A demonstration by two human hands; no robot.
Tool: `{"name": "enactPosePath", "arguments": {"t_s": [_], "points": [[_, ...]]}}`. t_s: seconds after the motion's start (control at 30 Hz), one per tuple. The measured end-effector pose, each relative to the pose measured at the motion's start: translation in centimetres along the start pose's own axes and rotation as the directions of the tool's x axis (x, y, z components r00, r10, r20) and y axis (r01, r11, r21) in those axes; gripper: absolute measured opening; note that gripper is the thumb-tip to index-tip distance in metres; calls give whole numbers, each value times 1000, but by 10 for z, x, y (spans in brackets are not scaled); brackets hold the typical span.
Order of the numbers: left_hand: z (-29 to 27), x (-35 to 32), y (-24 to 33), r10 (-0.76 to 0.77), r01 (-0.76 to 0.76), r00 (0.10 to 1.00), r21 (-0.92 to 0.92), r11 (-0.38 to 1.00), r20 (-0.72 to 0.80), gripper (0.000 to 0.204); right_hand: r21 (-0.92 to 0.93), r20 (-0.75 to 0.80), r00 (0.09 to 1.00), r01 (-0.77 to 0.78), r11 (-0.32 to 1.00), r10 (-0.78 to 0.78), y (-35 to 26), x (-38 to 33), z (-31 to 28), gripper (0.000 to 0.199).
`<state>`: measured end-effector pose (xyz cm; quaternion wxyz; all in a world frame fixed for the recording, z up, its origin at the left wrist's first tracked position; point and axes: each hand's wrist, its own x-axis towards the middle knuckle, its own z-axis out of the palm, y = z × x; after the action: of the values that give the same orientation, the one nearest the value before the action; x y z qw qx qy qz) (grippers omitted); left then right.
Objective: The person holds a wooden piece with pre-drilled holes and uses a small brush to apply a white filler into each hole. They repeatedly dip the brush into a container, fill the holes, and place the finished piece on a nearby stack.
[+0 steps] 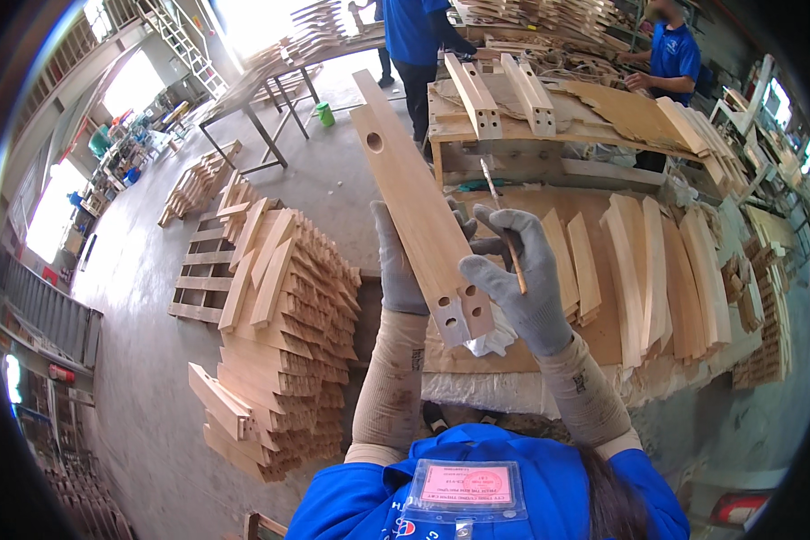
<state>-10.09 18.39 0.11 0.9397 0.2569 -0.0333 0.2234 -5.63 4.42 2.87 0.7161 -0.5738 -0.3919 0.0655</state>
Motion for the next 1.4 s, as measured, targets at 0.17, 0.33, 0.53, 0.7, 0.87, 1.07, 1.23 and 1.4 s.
{"name": "enactPosePath", "arguments": {"t_s": [0.17,0.33,0.53,0.7,0.87,1.07,1.23,1.4], "points": [[-1,0,2,-77,79,997,-63,995,20,78,-11,13,999,44,999,-44,-1,-1,3,44],[12,0,-3,-91,101,993,-141,985,78,86,-58,13,994,109,992,-108,0,-2,2,46],[19,-3,-5,-87,91,995,-83,992,49,92,-94,-13,998,57,994,-58,-5,-8,3,46],[10,-2,-2,-126,137,986,-97,986,110,94,-82,1,998,59,995,-60,-7,-11,6,47],[21,-5,-2,-90,90,996,-42,995,6,94,-52,-24,996,86,995,-87,-4,-13,7,48],[14,-6,3,-149,152,988,-84,985,49,91,-79,-17,994,102,992,-104,-4,-13,8,47],[23,-7,0,-127,121,990,-98,988,-61,87,-63,11,997,73,995,-72,-6,-13,9,47],[14,-8,3,-136,134,991,-83,988,-20,79,-70,18,991,136,988,-135,-5,-16,10,45]]}}
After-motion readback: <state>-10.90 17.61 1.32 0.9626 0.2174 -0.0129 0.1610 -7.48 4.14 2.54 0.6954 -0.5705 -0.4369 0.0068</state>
